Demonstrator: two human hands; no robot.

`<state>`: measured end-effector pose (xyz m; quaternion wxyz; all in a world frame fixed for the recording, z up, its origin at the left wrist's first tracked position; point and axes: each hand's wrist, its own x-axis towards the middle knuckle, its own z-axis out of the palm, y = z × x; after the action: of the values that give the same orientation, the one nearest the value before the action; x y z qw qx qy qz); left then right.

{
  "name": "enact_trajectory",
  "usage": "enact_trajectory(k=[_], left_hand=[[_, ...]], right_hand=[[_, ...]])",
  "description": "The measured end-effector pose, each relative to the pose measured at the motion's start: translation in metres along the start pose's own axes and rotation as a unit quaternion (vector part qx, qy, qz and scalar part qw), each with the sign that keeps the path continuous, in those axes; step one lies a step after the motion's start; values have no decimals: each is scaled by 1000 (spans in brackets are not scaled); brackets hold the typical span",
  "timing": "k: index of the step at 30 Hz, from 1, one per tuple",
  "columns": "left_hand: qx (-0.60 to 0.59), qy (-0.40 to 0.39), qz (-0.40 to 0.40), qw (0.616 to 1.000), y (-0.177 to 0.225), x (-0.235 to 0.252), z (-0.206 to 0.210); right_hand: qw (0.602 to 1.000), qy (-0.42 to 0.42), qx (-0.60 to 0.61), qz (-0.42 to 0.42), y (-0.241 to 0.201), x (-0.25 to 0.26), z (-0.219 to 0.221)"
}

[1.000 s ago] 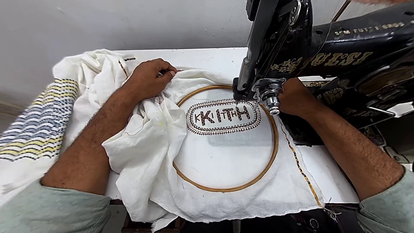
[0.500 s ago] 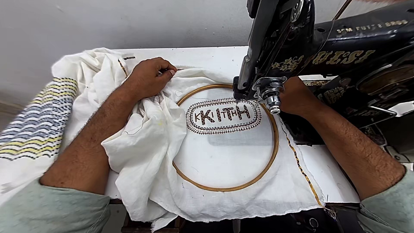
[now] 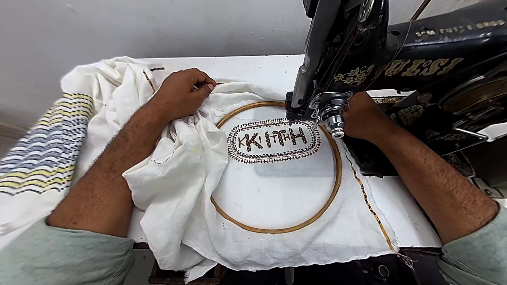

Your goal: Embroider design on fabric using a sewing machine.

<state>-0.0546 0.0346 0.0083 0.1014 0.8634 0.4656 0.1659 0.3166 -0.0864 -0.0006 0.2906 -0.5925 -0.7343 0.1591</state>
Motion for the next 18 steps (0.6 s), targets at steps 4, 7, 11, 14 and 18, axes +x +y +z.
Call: enact_trajectory(k=[4,7,11,14,18], left_hand=[[-1,1,1,1000,0,0,0],[-1,3,6,1000,-1,0,1],[2,6,10,1000,-1,0,1],[2,5,8,1000,0,0,1],[1,7,12,1000,-1,0,1]], right_hand=[[1000,-5,1,7,2,1,0],[1000,-3,-2,8,0,1,0],[1000,-2,-2,5,1,1,0],[1000,-2,3,6,1,1,0],[1000,-2,0,6,1,1,0]])
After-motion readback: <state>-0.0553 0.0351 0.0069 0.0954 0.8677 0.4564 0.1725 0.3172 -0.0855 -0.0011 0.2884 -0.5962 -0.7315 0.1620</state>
